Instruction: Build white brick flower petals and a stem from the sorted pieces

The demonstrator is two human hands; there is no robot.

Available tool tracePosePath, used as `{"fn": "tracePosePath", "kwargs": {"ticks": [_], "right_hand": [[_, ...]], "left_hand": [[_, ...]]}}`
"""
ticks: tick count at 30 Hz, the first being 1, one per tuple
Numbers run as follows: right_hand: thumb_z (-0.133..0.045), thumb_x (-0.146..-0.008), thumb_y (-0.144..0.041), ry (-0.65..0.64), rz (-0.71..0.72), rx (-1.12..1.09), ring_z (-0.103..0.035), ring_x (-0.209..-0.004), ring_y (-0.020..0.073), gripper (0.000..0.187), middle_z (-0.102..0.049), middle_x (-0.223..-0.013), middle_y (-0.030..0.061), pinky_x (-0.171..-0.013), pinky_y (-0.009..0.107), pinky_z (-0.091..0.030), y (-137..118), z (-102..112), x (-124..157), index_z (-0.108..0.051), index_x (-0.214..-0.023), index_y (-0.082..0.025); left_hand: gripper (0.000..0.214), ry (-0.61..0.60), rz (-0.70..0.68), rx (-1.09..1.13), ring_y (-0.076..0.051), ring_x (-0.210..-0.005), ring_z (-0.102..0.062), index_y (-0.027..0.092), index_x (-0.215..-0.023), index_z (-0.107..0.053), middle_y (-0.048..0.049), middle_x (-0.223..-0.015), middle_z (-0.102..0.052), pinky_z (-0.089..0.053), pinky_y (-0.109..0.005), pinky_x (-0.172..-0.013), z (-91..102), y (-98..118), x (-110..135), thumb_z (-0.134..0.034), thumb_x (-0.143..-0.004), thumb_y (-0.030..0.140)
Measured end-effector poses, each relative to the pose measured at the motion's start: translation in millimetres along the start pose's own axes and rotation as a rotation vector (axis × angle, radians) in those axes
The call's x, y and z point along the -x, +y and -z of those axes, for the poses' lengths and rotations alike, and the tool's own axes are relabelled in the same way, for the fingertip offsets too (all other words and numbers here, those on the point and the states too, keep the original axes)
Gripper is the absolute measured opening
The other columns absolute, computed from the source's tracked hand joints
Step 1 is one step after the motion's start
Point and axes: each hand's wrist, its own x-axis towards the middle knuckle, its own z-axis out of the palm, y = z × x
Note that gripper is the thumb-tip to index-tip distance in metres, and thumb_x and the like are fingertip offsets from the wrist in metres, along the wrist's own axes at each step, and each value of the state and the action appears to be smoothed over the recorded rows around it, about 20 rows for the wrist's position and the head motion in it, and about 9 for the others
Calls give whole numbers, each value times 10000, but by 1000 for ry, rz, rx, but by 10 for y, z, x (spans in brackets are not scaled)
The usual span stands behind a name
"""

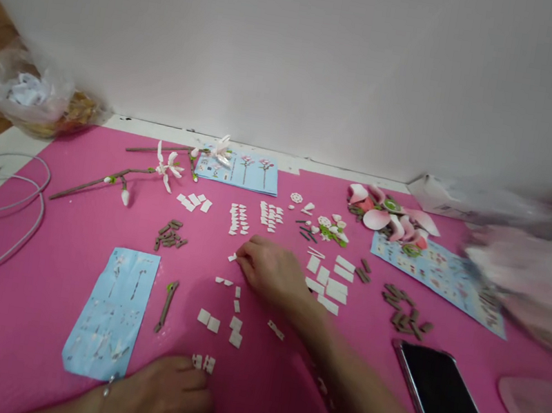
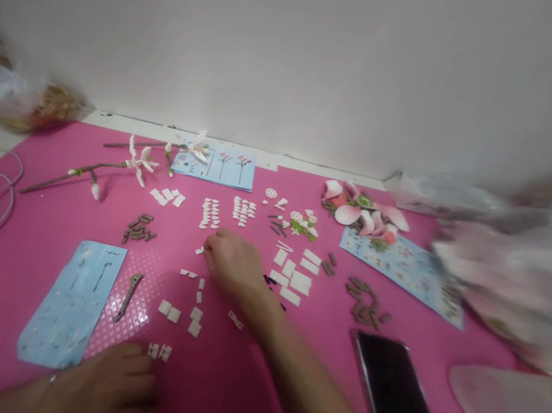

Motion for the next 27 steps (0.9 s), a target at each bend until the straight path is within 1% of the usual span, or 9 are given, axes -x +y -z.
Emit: {"fn": "tracePosePath", "kwargs": {"ticks": [4,12,16,18,21,23,25,27], "right_hand": [[-527,-911,-136,-22,4,-13,-641,-788,170,236,-727,-931,57,-558,261,-314,-72,-26,37,-753,-867,-187],[-503,-893,-106,-3,-15,-30,-619,-737,166,234,-723,-892,49,-551,268,-272,-109,-41,96,-715,-816,-170],[-535,-860,-98,3,13,-42,-605,-686,155,216,-713,-845,50,-539,271,-262,-104,-48,133,-704,-746,-170],[-557,-844,-99,21,19,-57,-612,-683,156,197,-716,-838,48,-537,269,-271,-99,-39,157,-706,-736,-172],[-561,-854,-107,86,3,-100,-644,-730,164,189,-730,-874,41,-565,255,-330,-65,11,223,-716,-781,-184],[-541,-876,-118,139,-9,-130,-660,-769,166,197,-733,-891,40,-608,245,-383,-17,57,299,-713,-815,-191],[-529,-887,-143,206,-16,-161,-661,-763,168,194,-726,-860,44,-629,245,-415,40,84,402,-699,-807,-194],[-525,-881,-168,277,-11,-201,-645,-707,167,196,-705,-781,37,-608,248,-422,84,75,521,-672,-756,-201]], "left_hand": [[319,-22,-7,2,-146,-606,-418,171,-680,-572,23,-624,-482,-321,-296,-577,15,2,-10,-539,-996,192],[379,10,3,10,-147,-597,-420,169,-695,-583,15,-626,-492,-307,-302,-549,37,6,-14,-412,-1032,171],[378,-13,4,-2,-142,-588,-417,175,-673,-574,19,-615,-489,-321,-295,-559,53,2,-34,-427,-1022,162],[369,-1,3,1,-140,-579,-418,177,-669,-571,19,-607,-494,-326,-295,-552,69,-2,-43,-437,-1011,148],[311,83,29,24,-141,-548,-417,175,-721,-593,15,-600,-528,-320,-303,-516,118,-11,-42,-441,-990,141],[220,187,71,36,-146,-543,-437,170,-802,-614,5,-614,-569,-330,-306,-508,168,-14,-32,-460,-955,133],[141,308,130,52,-150,-552,-465,168,-889,-618,-9,-646,-600,-348,-305,-514,223,-15,-18,-492,-903,105],[149,416,203,83,-153,-568,-484,170,-931,-603,-16,-666,-596,-365,-305,-522,273,-16,-3,-505,-868,77]]}}
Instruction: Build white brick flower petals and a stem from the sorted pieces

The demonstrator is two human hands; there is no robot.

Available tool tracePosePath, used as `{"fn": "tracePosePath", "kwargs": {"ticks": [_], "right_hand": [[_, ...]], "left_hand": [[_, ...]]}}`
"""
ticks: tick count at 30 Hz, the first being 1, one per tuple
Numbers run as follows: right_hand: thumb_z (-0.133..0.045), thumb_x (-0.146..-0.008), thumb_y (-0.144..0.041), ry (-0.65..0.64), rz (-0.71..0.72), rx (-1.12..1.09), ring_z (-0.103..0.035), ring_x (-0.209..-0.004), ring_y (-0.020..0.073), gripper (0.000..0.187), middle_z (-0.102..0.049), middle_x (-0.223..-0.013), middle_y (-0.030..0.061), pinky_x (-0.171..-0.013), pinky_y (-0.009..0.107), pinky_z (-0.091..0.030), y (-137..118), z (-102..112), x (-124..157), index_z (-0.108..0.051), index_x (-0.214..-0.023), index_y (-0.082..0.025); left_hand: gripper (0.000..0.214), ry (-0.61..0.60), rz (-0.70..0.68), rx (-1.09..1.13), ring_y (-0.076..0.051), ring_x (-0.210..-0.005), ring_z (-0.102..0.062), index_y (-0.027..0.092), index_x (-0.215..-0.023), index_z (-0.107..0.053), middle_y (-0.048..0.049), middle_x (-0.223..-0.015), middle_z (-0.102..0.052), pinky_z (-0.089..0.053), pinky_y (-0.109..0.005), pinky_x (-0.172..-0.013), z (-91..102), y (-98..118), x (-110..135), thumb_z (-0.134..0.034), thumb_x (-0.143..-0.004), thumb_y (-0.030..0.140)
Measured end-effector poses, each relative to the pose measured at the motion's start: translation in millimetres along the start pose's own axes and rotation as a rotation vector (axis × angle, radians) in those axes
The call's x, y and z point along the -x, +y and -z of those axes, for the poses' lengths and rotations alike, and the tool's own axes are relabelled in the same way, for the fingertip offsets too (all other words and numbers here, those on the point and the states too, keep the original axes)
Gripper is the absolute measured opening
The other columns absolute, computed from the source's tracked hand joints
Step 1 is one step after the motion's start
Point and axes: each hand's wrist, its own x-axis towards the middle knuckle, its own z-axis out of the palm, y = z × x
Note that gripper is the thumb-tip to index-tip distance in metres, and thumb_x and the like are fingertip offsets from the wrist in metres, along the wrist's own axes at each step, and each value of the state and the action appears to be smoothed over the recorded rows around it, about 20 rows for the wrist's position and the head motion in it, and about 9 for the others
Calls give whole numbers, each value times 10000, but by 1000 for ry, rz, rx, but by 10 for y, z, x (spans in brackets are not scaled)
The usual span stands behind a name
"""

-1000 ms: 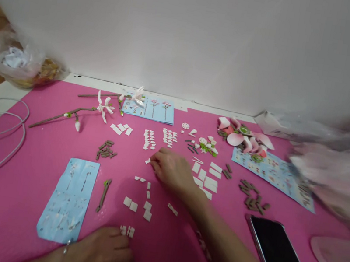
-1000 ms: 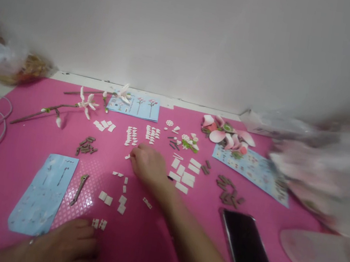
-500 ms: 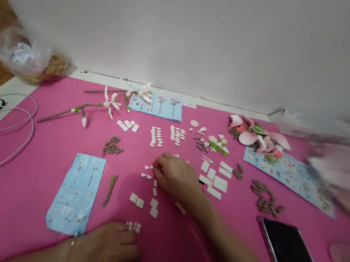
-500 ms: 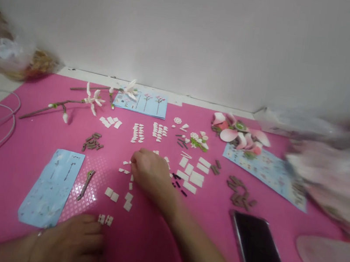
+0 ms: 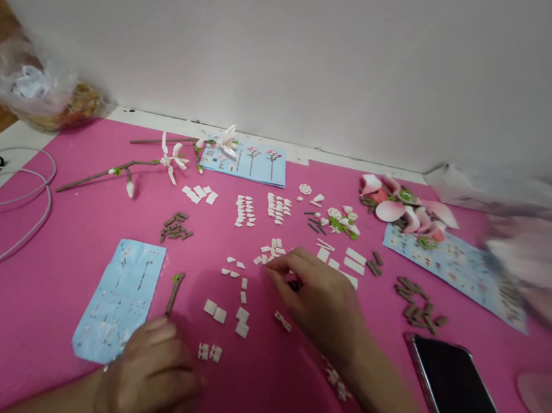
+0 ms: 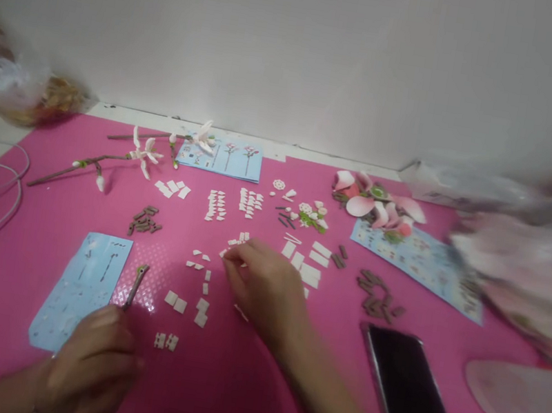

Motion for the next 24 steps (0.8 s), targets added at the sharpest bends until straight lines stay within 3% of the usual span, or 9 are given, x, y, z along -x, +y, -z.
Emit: {"fn": "tracePosePath", "kwargs": {"ticks": [3,7,10,15,20,24], "right_hand": [[-511,-868,-174,31,25,-59,-621,-644,161,199,-675,-724,23,-567,246,-409,2,-34,200,-650,-730,-210],[-509,-865,-133,-34,112,-63,-617,-637,163,205,-668,-736,35,-552,247,-391,-124,-176,471,-664,-750,-201],[-488,-869,-96,-62,170,-71,-605,-624,167,237,-649,-723,41,-551,257,-384,-228,-282,641,-648,-724,-192],[-477,-862,-62,-93,212,-120,-595,-625,162,249,-635,-718,26,-555,252,-387,-285,-396,774,-624,-718,-202],[-483,-845,-52,-2,245,-127,-591,-618,165,239,-632,-711,29,-550,254,-385,-231,-441,798,-618,-714,-198],[-507,-838,-91,67,217,5,-613,-612,189,208,-642,-702,39,-520,272,-368,-149,-405,824,-644,-723,-196]], "left_hand": [[146,84,134,29,-160,-603,-495,177,-932,-590,-14,-683,-560,-398,-305,-539,61,-16,-2,-488,-888,82],[136,169,323,14,-170,-676,-521,205,-916,-603,-13,-730,-564,-424,-320,-598,101,-79,9,-506,-925,111],[125,179,388,-18,-176,-699,-531,220,-891,-612,-9,-739,-578,-429,-333,-631,99,-120,5,-536,-931,130],[129,57,368,-54,-182,-726,-552,208,-866,-614,-20,-742,-601,-443,-332,-648,69,-136,-22,-533,-924,126],[131,-98,312,-116,-194,-763,-549,198,-912,-618,-38,-814,-636,-450,-352,-683,32,-144,16,-526,-903,105],[119,-238,282,-191,-211,-765,-531,178,-914,-622,-52,-837,-632,-432,-382,-695,12,-108,38,-523,-881,120]]}}
